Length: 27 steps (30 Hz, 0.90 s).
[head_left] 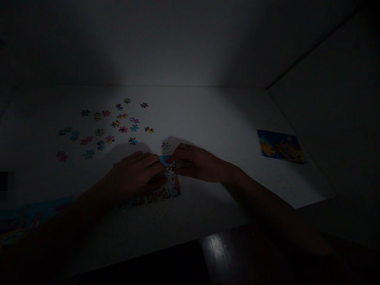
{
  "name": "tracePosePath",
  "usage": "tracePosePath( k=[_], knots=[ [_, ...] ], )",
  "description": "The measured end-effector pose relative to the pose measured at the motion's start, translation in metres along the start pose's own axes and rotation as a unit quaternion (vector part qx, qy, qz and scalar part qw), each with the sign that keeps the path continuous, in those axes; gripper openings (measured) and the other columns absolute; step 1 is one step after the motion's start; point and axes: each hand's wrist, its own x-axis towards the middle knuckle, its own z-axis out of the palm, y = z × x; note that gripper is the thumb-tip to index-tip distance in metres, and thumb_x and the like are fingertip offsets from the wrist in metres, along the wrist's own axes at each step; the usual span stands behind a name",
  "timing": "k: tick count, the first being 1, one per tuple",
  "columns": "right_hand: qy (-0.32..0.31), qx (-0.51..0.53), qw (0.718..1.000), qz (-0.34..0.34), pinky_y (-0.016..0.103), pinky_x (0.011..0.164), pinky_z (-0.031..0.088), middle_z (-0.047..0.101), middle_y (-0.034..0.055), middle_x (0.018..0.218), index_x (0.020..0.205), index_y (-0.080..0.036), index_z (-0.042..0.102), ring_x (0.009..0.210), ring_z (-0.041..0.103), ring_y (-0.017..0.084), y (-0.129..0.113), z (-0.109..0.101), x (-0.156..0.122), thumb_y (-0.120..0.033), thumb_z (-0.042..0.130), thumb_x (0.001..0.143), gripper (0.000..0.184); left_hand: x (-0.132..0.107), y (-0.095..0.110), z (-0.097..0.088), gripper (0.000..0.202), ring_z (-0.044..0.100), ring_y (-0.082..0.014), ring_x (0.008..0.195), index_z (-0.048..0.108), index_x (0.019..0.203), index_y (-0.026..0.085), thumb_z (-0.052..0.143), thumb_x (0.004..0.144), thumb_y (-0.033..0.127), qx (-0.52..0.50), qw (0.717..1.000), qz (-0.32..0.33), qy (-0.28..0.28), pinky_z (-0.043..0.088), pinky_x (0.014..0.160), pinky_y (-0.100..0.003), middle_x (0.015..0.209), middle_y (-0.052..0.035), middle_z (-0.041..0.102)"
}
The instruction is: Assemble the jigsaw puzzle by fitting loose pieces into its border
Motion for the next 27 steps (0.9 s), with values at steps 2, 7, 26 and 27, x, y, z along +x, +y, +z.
tracePosePath(
  k=[2,7,26,27],
  knots=[
    [0.002,0.003,1.0,0.0,0.035,0.084,0.047,0.059,0.0056,0.1,0.105,-0.017,0.06,0.094,0.057,0.018,-0.001,0.0,0.0,-0.013,0.061,0.087,0.018,0.001,0.001,0.001,0.025,0.054,-0.0186,0.078,0.062,0.09,0.019,0.045,0.096,0.036,0.003,1.0,-0.004,0.003,0.041,0.073,-0.031,0.087,-0.0039,0.061],
    [-0.002,-0.002,1.0,-0.002,0.033,0.085,0.046,0.059,0.0058,0.101,0.104,-0.017,0.061,0.095,0.056,0.017,-0.001,0.0,0.0,-0.013,0.061,0.088,0.017,-0.001,-0.001,0.003,0.022,0.054,-0.0186,0.083,0.061,0.106,0.022,0.045,0.096,0.033,-0.011,1.0,0.018,0.016,0.04,0.075,-0.03,0.095,-0.0036,0.062],
    [0.008,0.0,1.0,0.0,0.034,0.085,0.046,0.06,0.0061,0.1,0.105,-0.017,0.06,0.094,0.057,0.018,-0.001,0.0,-0.001,-0.013,0.061,0.087,0.019,0.001,0.003,-0.009,0.026,0.053,-0.0182,0.079,0.064,0.099,0.019,0.038,0.097,0.02,0.064,0.994,0.094,0.006,0.036,0.073,-0.032,0.093,-0.0033,0.065],
    [0.007,0.001,1.0,0.001,0.034,0.085,0.046,0.06,0.0063,0.1,0.105,-0.017,0.061,0.094,0.057,0.018,-0.001,0.0,-0.001,-0.013,0.062,0.087,0.019,0.0,0.003,-0.008,0.026,0.053,-0.018,0.078,0.063,0.099,0.02,0.038,0.097,0.02,0.065,0.994,0.092,0.006,0.036,0.073,-0.032,0.093,-0.0031,0.065]
  ],
)
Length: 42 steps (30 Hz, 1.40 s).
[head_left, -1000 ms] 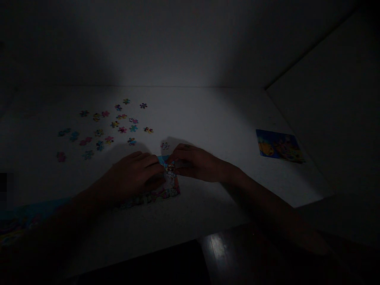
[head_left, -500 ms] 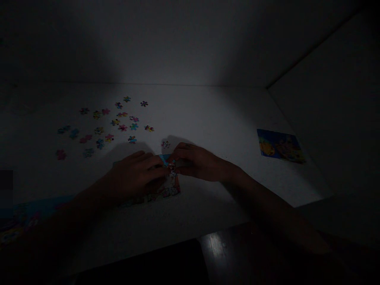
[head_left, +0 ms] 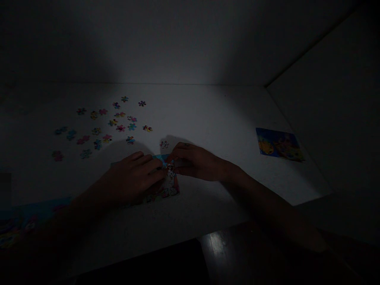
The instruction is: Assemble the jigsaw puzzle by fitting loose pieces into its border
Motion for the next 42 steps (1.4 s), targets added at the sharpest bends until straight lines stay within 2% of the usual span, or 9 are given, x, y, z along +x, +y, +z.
tracePosePath(
  k=[6,11,17,22,31,37,42],
  knots=[
    [-0.004,-0.002,1.0,-0.003,0.034,0.085,0.046,0.06,0.0067,0.101,0.106,-0.016,0.06,0.096,0.057,0.018,0.001,0.0,0.0,-0.013,0.061,0.087,0.019,-0.001,0.003,0.006,0.026,0.054,-0.0188,0.079,0.061,0.104,0.02,0.037,0.099,0.029,-0.005,0.998,-0.061,0.011,0.039,0.072,-0.031,0.092,-0.0034,0.064],
    [-0.007,-0.002,1.0,0.002,0.034,0.084,0.046,0.06,0.0055,0.099,0.103,-0.017,0.06,0.094,0.057,0.018,-0.001,-0.001,0.002,-0.013,0.061,0.087,0.017,0.0,0.003,0.006,0.025,0.056,-0.0197,0.083,0.059,0.109,0.019,0.039,0.099,0.03,-0.021,0.997,-0.062,0.029,0.042,0.073,-0.032,0.096,-0.0046,0.063],
    [-0.005,-0.012,1.0,0.012,0.033,0.084,0.046,0.06,0.0056,0.1,0.105,-0.018,0.06,0.095,0.057,0.018,-0.003,-0.001,0.001,-0.013,0.062,0.087,0.019,0.004,0.008,0.004,0.019,0.056,-0.0189,0.081,0.059,0.101,0.019,0.041,0.098,0.026,-0.047,0.996,-0.074,-0.005,0.044,0.073,-0.033,0.094,-0.0045,0.063],
    [-0.013,-0.019,0.999,0.037,0.032,0.08,0.047,0.06,0.0046,0.099,0.105,-0.02,0.061,0.092,0.057,0.017,-0.004,0.0,0.001,-0.017,0.06,0.089,0.017,0.004,0.012,0.003,0.013,0.057,-0.0181,0.078,0.059,0.097,0.017,0.048,0.094,0.02,-0.022,0.997,-0.065,-0.028,0.043,0.072,-0.033,0.092,-0.0041,0.063],
    [-0.015,-0.012,0.998,0.056,0.033,0.08,0.049,0.06,0.0049,0.098,0.104,-0.021,0.06,0.09,0.057,0.017,-0.008,0.001,0.003,-0.019,0.058,0.091,0.014,0.003,0.015,0.001,0.005,0.056,-0.0173,0.078,0.059,0.09,0.017,0.054,0.091,0.016,0.007,0.999,-0.025,0.029,0.041,0.072,-0.032,0.085,-0.0004,0.063],
    [-0.012,-0.011,1.0,0.027,0.032,0.082,0.048,0.06,0.0051,0.1,0.106,-0.02,0.06,0.093,0.057,0.017,-0.006,0.0,0.002,-0.017,0.061,0.089,0.016,-0.002,0.011,0.007,0.007,0.057,-0.0177,0.084,0.06,0.096,0.019,0.058,0.089,0.02,-0.051,0.999,-0.019,-0.002,0.043,0.077,-0.032,0.095,-0.0009,0.064],
    [-0.017,-0.015,0.999,0.023,0.033,0.084,0.047,0.06,0.0066,0.099,0.107,-0.016,0.061,0.094,0.057,0.017,-0.005,-0.002,0.002,-0.016,0.063,0.088,0.019,0.001,0.012,0.009,0.016,0.056,-0.0176,0.078,0.059,0.099,0.018,0.046,0.096,0.026,-0.076,0.993,-0.08,-0.031,0.044,0.073,-0.032,0.094,-0.0041,0.062]
  ],
)
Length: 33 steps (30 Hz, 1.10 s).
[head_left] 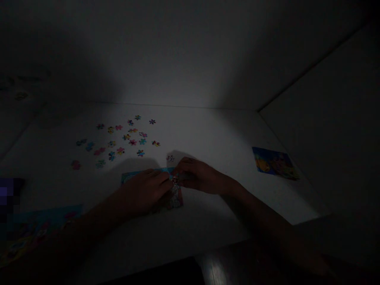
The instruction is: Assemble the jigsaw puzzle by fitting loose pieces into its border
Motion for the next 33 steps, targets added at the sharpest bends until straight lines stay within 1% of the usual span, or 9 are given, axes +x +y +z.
tracePosePath(
  k=[2,5,11,15,18,22,27,30,33],
  knots=[
    [0.0,0.003,1.0,0.0,0.033,0.084,0.047,0.06,0.0066,0.1,0.106,-0.016,0.061,0.094,0.057,0.017,-0.001,-0.001,0.0,-0.015,0.063,0.087,0.019,0.002,0.002,-0.001,0.018,0.056,-0.018,0.078,0.059,0.098,0.017,0.044,0.097,0.026,-0.004,1.0,-0.016,0.004,0.044,0.072,-0.032,0.092,-0.0048,0.061],
    [0.008,0.01,1.0,-0.008,0.032,0.085,0.047,0.059,0.0057,0.1,0.104,-0.017,0.06,0.094,0.057,0.017,0.0,-0.001,0.0,-0.014,0.063,0.087,0.018,0.004,0.003,-0.002,0.019,0.057,-0.0183,0.081,0.058,0.098,0.016,0.043,0.097,0.028,-0.011,1.0,-0.022,0.014,0.045,0.073,-0.032,0.092,-0.0051,0.061],
    [0.013,0.016,0.999,-0.025,0.033,0.084,0.047,0.059,0.006,0.101,0.106,-0.016,0.06,0.094,0.057,0.017,0.005,0.002,-0.002,-0.016,0.063,0.087,0.019,0.002,0.001,-0.001,0.03,0.058,-0.0212,0.087,0.058,0.108,0.017,0.036,0.1,0.035,0.001,0.999,-0.025,0.02,0.047,0.076,-0.036,0.1,-0.0074,0.062],
    [0.013,0.008,1.0,-0.025,0.034,0.085,0.047,0.059,0.0066,0.102,0.107,-0.015,0.059,0.095,0.057,0.017,0.006,0.002,-0.002,-0.016,0.062,0.088,0.02,-0.001,-0.004,-0.003,0.026,0.057,-0.0198,0.09,0.058,0.112,0.02,0.041,0.098,0.034,-0.016,0.999,-0.017,0.033,0.047,0.076,-0.033,0.104,-0.0052,0.063],
    [0.01,0.001,1.0,-0.02,0.033,0.085,0.047,0.059,0.006,0.101,0.107,-0.016,0.06,0.095,0.057,0.017,0.005,0.001,-0.002,-0.016,0.063,0.088,0.019,-0.002,-0.007,-0.002,0.023,0.057,-0.0178,0.09,0.06,0.108,0.021,0.042,0.098,0.031,-0.024,0.999,0.0,0.044,0.046,0.077,-0.031,0.102,-0.0033,0.063],
    [0.01,0.011,1.0,-0.02,0.032,0.085,0.047,0.059,0.0054,0.1,0.106,-0.016,0.06,0.094,0.057,0.016,0.004,0.001,-0.002,-0.014,0.063,0.087,0.019,-0.001,-0.007,-0.001,0.029,0.057,-0.0165,0.088,0.063,0.1,0.021,0.036,0.1,0.031,-0.02,0.999,0.015,0.038,0.047,0.078,-0.031,0.1,-0.0033,0.063],
    [0.007,0.011,1.0,-0.023,0.032,0.085,0.047,0.059,0.0063,0.101,0.106,-0.014,0.06,0.094,0.057,0.016,0.005,0.001,-0.002,-0.015,0.062,0.088,0.019,0.002,-0.004,0.001,0.034,0.058,-0.0164,0.086,0.062,0.106,0.02,0.029,0.102,0.03,-0.026,0.998,0.021,0.049,0.047,0.073,-0.029,0.099,-0.004,0.064],
    [0.007,0.009,1.0,-0.02,0.032,0.085,0.047,0.058,0.0065,0.1,0.106,-0.014,0.06,0.093,0.057,0.016,0.005,0.001,-0.002,-0.016,0.062,0.088,0.018,0.003,-0.002,0.0,0.032,0.058,-0.017,0.085,0.062,0.102,0.02,0.033,0.101,0.03,-0.022,0.999,0.016,0.041,0.048,0.073,-0.029,0.097,-0.0036,0.064],
    [0.011,0.006,1.0,-0.019,0.032,0.084,0.047,0.059,0.0064,0.099,0.105,-0.015,0.06,0.093,0.057,0.017,0.004,0.001,-0.001,-0.016,0.062,0.089,0.016,0.003,0.001,0.0,0.025,0.058,-0.0185,0.085,0.063,0.1,0.019,0.039,0.099,0.026,0.017,0.999,0.017,0.027,0.049,0.074,-0.032,0.097,-0.0037,0.064]
  ],
)
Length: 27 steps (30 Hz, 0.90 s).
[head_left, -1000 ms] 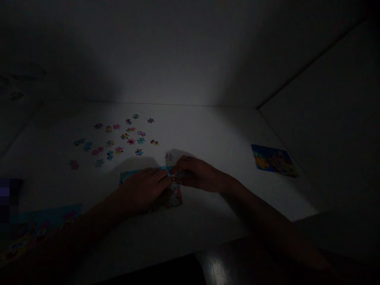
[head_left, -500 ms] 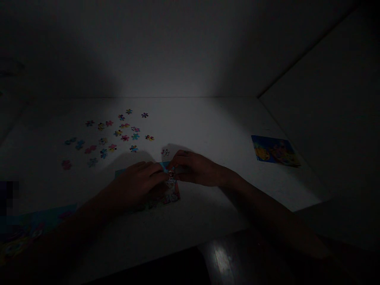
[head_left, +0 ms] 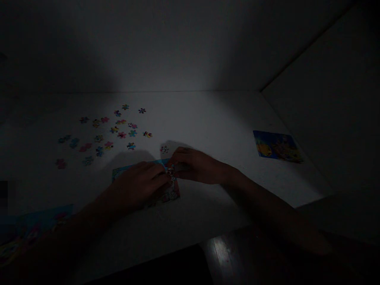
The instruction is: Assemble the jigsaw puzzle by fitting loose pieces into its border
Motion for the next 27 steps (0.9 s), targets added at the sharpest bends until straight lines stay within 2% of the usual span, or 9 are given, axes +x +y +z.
tracePosePath(
  k=[5,7,10,15,22,27],
  knots=[
    [0.0,0.004,1.0,-0.003,0.032,0.085,0.047,0.059,0.0056,0.1,0.104,-0.017,0.059,0.095,0.057,0.016,0.0,0.0,0.0,-0.015,0.061,0.089,0.016,0.0,0.007,0.002,0.016,0.059,-0.0193,0.084,0.062,0.102,0.017,0.049,0.093,0.018,0.048,0.999,0.008,0.015,0.049,0.072,-0.031,0.097,-0.0039,0.064],
    [0.003,0.007,1.0,-0.002,0.032,0.085,0.047,0.059,0.0057,0.101,0.105,-0.017,0.059,0.095,0.057,0.016,0.0,0.0,0.0,-0.015,0.062,0.089,0.017,0.0,0.009,-0.001,0.017,0.059,-0.0194,0.084,0.062,0.104,0.017,0.05,0.091,0.015,0.072,0.997,0.016,0.001,0.049,0.072,-0.031,0.098,-0.0039,0.065],
    [0.004,0.007,1.0,-0.001,0.032,0.085,0.047,0.059,0.0056,0.101,0.105,-0.017,0.059,0.095,0.057,0.016,0.0,0.0,0.0,-0.015,0.061,0.088,0.017,0.001,0.013,-0.01,0.022,0.06,-0.0194,0.081,0.063,0.103,0.017,0.047,0.089,0.01,0.123,0.992,0.028,-0.025,0.048,0.072,-0.032,0.094,-0.0039,0.065],
    [0.002,0.007,1.0,-0.005,0.033,0.087,0.047,0.059,0.0065,0.102,0.106,-0.016,0.06,0.096,0.057,0.017,0.001,0.0,-0.001,-0.015,0.061,0.089,0.017,0.004,0.022,-0.02,0.03,0.06,-0.0193,0.077,0.064,0.099,0.015,0.039,0.087,0.004,0.162,0.986,0.034,-0.013,0.047,0.07,-0.033,0.088,-0.0054,0.066],
    [-0.001,-0.006,1.0,0.007,0.033,0.084,0.047,0.06,0.0066,0.101,0.106,-0.016,0.06,0.093,0.057,0.017,-0.001,0.0,-0.001,-0.018,0.06,0.089,0.017,0.003,0.037,-0.02,0.028,0.059,-0.0192,0.069,0.065,0.092,0.013,0.041,0.081,0.001,0.186,0.983,0.008,-0.001,0.047,0.063,-0.033,0.081,-0.0056,0.065],
    [0.001,-0.006,1.0,0.008,0.032,0.085,0.046,0.061,0.0057,0.101,0.107,-0.017,0.06,0.095,0.057,0.017,-0.001,0.0,-0.001,-0.016,0.06,0.089,0.017,0.003,0.044,-0.021,0.03,0.059,-0.0182,0.064,0.064,0.083,0.016,0.04,0.08,-0.002,0.184,0.983,-0.017,0.009,0.044,0.056,-0.031,0.077,-0.0042,0.065]
  ],
)
